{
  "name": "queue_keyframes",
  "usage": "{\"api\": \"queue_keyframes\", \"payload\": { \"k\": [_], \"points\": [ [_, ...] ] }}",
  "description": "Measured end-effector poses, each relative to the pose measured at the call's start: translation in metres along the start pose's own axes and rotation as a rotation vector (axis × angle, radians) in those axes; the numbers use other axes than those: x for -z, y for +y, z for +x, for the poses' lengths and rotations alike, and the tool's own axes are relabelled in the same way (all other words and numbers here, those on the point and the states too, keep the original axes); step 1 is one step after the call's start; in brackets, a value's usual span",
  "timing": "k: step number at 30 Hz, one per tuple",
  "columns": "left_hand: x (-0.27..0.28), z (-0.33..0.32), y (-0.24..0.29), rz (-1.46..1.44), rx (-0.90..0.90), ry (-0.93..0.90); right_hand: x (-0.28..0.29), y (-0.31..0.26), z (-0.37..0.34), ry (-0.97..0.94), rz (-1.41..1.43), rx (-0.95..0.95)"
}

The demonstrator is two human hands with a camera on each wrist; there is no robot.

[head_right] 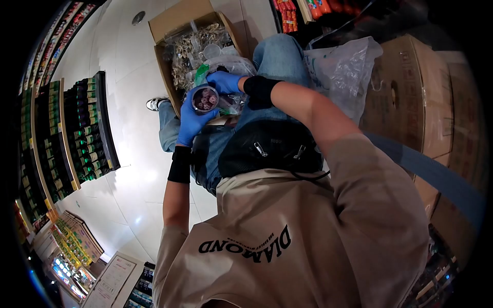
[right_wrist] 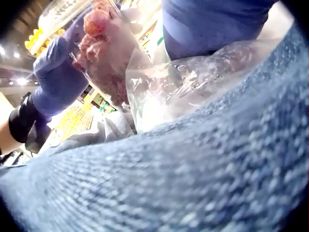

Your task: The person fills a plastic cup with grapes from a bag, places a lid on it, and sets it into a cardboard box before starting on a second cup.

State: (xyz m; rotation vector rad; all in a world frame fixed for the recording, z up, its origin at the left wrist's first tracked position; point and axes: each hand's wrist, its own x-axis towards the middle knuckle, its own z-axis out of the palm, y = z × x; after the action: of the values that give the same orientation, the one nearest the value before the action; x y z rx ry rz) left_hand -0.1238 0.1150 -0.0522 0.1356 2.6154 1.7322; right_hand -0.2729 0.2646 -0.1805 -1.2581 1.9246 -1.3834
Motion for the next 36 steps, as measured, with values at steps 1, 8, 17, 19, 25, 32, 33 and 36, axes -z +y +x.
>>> {"api": "queue_keyframes", "payload": {
  "k": [1,8,17,19,25,32,33,36],
  "points": [
    [-0.001,0.001,-0.006,0.001,-0.002,0.001,0.001,-0.003,0.000,0.000,-0.002,0.002],
    [-0.010,-0.011,-0.061,-0.263,0.143,-0.019,0.026,-0.029,-0.012,0.016,-0.146,-0.192],
    [-0.010,-0.019,-0.087,-0.237,0.180,0.049,0.038,-0.094,-0.012,-0.035,0.280,-0.189],
    [-0.010,-0.019,-0.089,-0.239,0.186,0.065,0.030,-0.089,-0.004,-0.085,0.241,-0.143],
    [-0.006,-0.022,-0.075,-0.113,0.149,0.070,0.034,-0.067,-0.013,0.037,0.126,-0.178],
    [0.008,-0.024,-0.041,-0.179,0.060,0.242,0.036,-0.017,-0.032,-0.015,-0.346,-0.173],
    [0.011,-0.023,-0.034,-0.153,0.005,0.276,0.036,-0.021,-0.033,-0.015,-0.346,-0.178],
    [0.010,-0.031,-0.052,-0.260,0.086,0.356,0.034,-0.028,-0.031,-0.078,-0.326,-0.127]
  ]
}}
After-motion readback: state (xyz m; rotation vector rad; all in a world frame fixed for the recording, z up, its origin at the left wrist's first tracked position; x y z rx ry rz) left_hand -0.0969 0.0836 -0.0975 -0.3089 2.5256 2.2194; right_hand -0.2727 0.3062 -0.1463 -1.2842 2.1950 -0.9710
